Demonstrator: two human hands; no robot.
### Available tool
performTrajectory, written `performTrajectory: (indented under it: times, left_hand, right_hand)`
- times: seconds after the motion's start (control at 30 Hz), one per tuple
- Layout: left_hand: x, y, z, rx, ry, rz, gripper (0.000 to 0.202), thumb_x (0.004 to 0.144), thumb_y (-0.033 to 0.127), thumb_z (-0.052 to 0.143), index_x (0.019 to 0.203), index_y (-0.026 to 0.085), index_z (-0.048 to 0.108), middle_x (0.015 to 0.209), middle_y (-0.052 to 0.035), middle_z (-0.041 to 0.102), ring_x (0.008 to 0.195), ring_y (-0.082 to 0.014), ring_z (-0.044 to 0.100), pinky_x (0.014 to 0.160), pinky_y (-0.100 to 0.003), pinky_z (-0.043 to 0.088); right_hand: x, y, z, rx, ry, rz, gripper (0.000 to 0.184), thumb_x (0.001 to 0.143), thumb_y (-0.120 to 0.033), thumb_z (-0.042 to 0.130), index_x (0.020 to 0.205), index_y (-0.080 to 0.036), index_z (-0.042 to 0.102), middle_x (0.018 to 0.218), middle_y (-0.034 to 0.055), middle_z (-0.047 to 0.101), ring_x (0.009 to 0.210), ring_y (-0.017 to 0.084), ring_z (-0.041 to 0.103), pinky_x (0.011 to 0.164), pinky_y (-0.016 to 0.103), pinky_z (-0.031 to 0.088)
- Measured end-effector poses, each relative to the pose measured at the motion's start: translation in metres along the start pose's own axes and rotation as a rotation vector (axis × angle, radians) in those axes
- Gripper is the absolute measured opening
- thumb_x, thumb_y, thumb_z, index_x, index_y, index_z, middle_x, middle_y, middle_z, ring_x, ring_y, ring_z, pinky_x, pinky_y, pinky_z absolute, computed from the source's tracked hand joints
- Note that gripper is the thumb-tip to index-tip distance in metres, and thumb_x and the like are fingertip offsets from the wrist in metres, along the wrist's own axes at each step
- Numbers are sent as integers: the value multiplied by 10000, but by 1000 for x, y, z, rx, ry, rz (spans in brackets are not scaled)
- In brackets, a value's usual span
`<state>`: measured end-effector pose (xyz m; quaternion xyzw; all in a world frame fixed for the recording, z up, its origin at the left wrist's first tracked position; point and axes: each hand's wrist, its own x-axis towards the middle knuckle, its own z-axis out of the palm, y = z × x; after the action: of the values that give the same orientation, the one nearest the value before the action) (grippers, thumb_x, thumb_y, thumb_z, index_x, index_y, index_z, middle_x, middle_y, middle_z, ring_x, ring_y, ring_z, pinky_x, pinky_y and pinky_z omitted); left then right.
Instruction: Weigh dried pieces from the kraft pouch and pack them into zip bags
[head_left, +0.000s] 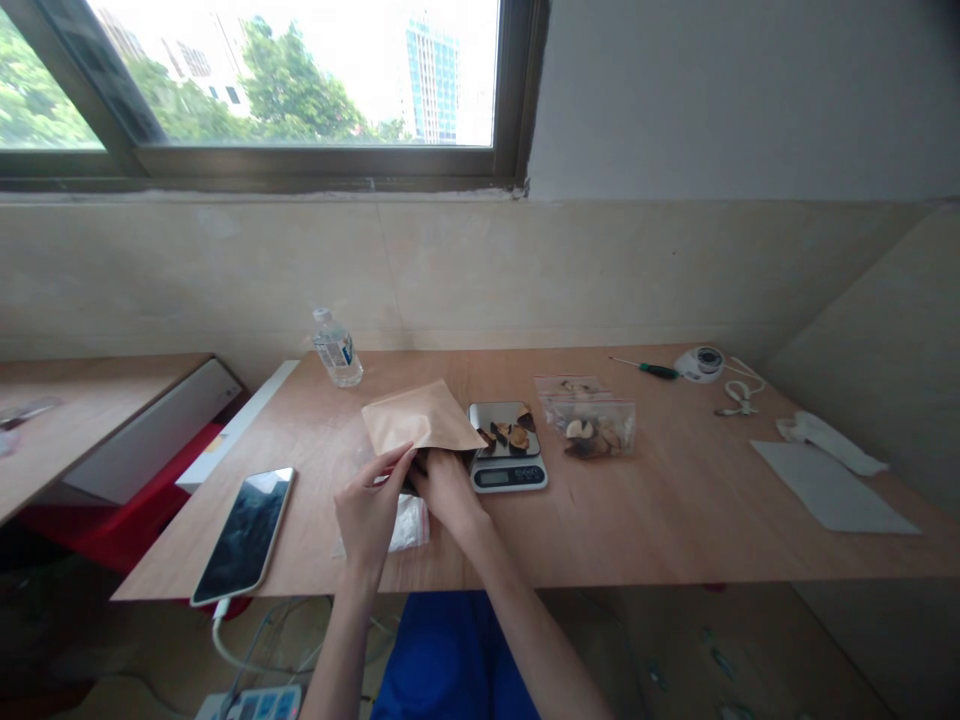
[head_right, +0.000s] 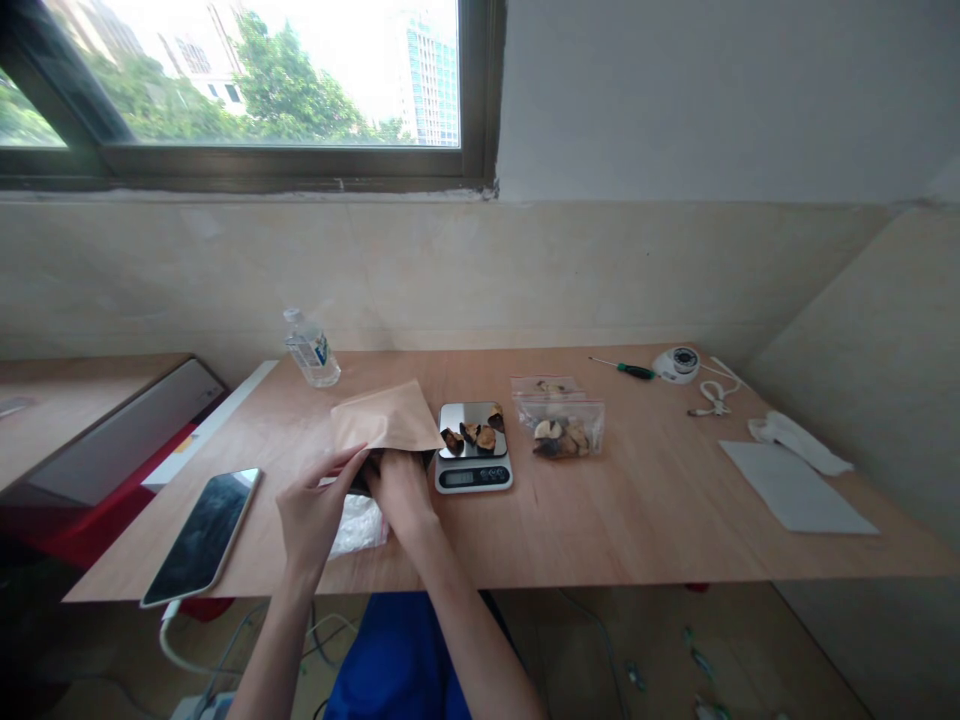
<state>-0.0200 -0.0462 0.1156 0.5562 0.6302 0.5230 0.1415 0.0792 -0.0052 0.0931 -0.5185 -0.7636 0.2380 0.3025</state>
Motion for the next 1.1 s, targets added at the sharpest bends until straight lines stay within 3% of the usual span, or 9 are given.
performTrajectory:
  times: [0.2, 0.4, 0.53, 0.67, 0.77, 0.97, 1.1]
  left_hand:
    - [3, 0, 0, -12, -3, -23, 248, 764, 411, 608, 908, 248, 727, 865, 6, 737, 730, -167, 674, 653, -245, 539]
    - [10, -1, -4, 30, 35, -40, 235, 753, 416, 615, 902, 273, 727, 857, 18, 736, 724, -166, 668, 661, -245, 511]
    - [19, 1, -10, 98, 102, -45, 237, 748, 432, 613, 891, 284, 731, 809, 18, 735, 705, -172, 668, 672, -255, 492]
    - [35, 10, -15, 168, 229, -50, 249, 745, 447, 610, 879, 278, 735, 725, 13, 720, 680, -178, 662, 630, -255, 473]
    - [51, 22, -18, 180, 305, -2, 251, 753, 445, 602, 875, 270, 735, 763, 8, 720, 676, -169, 651, 626, -254, 467]
    - [80, 34, -21, 201, 253, 20, 231, 733, 444, 615, 837, 277, 736, 769, 10, 710, 683, -173, 643, 599, -259, 447]
    - [89, 30, -22, 181, 193, -37, 279, 722, 474, 609, 867, 268, 728, 700, -2, 697, 699, -191, 649, 580, -254, 450]
  right_hand:
    - [-18, -5, -17, 222, -9, 30, 310, 861, -198, 511, 1164, -134, 521, 1126, 148, 595, 1091, 247, 556, 902, 330, 432]
    - [-41, -8, -55, 441, -44, -52, 147, 858, -269, 520, 978, -195, 561, 982, 32, 602, 931, 163, 584, 837, 281, 440]
    - [-44, 8, -86, 473, -113, -27, 174, 867, -340, 495, 926, -198, 577, 914, 0, 623, 873, 143, 584, 781, 250, 430]
    - [-24, 41, -103, 314, 19, 88, 215, 869, -371, 476, 938, -191, 573, 899, 11, 630, 840, 148, 586, 746, 254, 424]
    - [3, 66, -101, 78, 128, 181, 208, 868, -324, 483, 966, -160, 566, 957, 62, 633, 900, 170, 581, 773, 271, 413]
    - [46, 91, -78, -339, 0, 119, 197, 882, -250, 478, 1000, -119, 566, 1033, 134, 605, 993, 209, 547, 826, 290, 387]
    - [53, 97, -69, -503, -45, 83, 342, 880, -411, 491, 1021, -110, 569, 1050, 168, 597, 1009, 256, 537, 834, 332, 387]
